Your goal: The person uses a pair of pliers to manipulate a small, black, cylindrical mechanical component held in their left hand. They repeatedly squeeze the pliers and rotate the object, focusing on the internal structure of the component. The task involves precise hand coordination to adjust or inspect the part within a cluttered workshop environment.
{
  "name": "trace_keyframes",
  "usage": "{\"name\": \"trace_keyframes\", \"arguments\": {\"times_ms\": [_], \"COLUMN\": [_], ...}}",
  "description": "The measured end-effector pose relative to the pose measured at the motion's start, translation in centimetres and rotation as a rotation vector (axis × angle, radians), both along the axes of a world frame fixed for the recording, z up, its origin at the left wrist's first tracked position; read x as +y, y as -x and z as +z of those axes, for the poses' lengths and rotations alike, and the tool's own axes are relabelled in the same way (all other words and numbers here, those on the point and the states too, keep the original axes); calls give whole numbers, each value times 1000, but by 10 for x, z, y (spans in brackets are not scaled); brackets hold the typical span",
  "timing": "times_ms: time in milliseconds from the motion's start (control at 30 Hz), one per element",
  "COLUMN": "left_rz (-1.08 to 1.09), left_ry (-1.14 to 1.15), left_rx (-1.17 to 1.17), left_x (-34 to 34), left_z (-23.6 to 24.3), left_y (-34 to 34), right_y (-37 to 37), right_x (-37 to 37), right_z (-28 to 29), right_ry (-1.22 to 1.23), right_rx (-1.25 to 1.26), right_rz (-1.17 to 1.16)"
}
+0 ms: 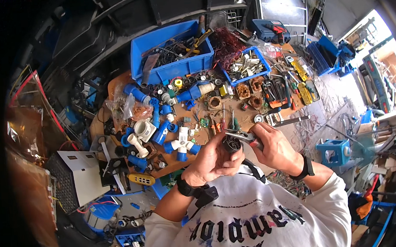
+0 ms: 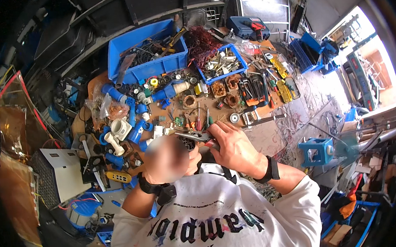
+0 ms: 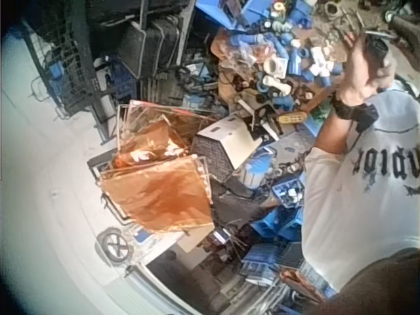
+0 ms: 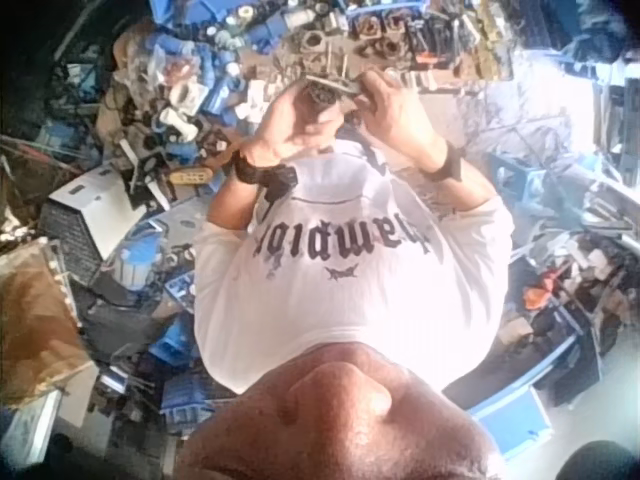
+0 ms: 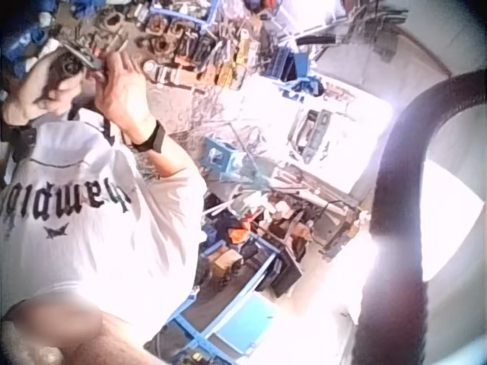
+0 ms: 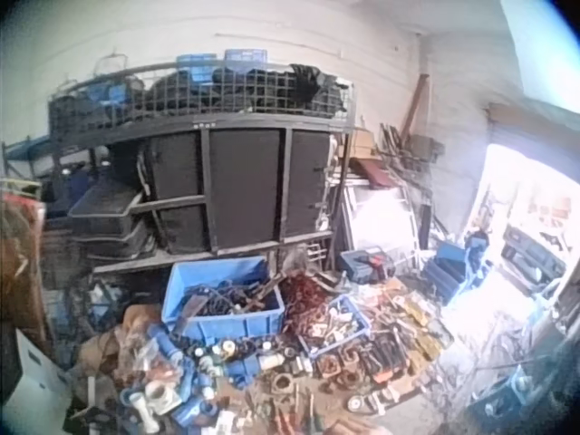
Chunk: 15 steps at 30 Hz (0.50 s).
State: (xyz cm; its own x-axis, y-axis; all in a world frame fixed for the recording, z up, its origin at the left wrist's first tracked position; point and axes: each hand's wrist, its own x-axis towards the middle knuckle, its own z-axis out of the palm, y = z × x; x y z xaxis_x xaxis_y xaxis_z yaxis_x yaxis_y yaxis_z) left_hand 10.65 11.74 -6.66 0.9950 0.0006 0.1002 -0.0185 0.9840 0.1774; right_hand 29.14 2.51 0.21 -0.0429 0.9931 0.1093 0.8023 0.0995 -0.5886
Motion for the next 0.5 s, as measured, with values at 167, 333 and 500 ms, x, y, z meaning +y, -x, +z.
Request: {"name": "trace_keyframes", "arguments": {"times_ms": [167, 333, 500], "left_rz": [623, 1040, 1112], "left_ry": [-651, -986, -990], "left_rx": [427, 443, 615], "left_x": [-17, -36, -47], "left_z": [5, -1, -3], "left_y": [-11, -40, -84], "right_y": [-12, -28, -71], "right_x": [1, -4, -11], "right_z": [-3, -6, -25], "right_ry": [11, 149, 133], "right_rx": [-42, -19, -50], "right_rz": [-47, -157, -204]}}
